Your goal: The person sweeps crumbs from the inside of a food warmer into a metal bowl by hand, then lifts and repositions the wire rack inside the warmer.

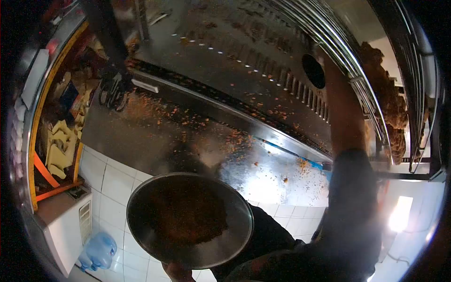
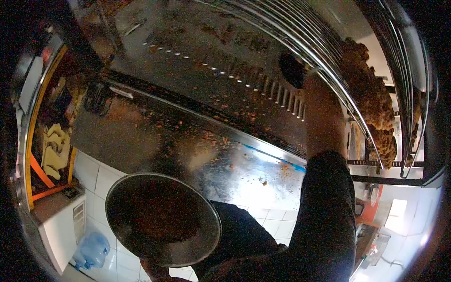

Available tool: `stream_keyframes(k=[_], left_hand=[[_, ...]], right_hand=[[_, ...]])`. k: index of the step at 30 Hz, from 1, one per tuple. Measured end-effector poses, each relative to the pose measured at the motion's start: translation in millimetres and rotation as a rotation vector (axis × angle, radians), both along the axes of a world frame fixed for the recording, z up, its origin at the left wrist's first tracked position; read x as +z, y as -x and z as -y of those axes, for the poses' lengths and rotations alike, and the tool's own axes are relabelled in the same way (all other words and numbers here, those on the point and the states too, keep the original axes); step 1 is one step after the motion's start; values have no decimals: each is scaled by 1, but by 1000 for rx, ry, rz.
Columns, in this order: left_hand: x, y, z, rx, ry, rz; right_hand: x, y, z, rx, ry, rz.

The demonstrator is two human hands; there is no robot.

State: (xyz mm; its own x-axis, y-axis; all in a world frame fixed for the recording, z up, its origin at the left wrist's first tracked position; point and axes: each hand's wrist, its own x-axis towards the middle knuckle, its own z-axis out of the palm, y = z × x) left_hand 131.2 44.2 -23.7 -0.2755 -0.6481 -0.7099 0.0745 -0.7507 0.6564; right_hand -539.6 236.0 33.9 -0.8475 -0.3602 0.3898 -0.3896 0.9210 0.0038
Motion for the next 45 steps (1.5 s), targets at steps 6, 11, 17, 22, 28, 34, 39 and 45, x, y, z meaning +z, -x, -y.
stream_keyframes(k=[6, 11, 17, 22, 28, 34, 39, 45], left_hand=[[4, -6, 28, -34, 33, -140], [-2, -20, 39, 34, -31, -110], [3, -13, 54, 150, -100, 6], [13, -13, 63, -52, 73, -230], [49, 11, 64, 41, -126, -90], [43, 7, 62, -116, 48, -157], [86, 26, 64, -116, -18, -340], [91, 15, 66, -145, 27, -328]], right_hand=[[-5, -5, 43, 34, -25, -10], [-9, -3, 107, 119, -33, -18], [-9, -3, 183, 210, -9, 8], [-2, -16, 237, 288, 22, 35], [18, -16, 289, 399, 30, 129], [22, -55, 297, 673, 86, 420], [30, -150, 254, 803, 354, 617], [24, -70, 224, 347, 1906, 1049]])
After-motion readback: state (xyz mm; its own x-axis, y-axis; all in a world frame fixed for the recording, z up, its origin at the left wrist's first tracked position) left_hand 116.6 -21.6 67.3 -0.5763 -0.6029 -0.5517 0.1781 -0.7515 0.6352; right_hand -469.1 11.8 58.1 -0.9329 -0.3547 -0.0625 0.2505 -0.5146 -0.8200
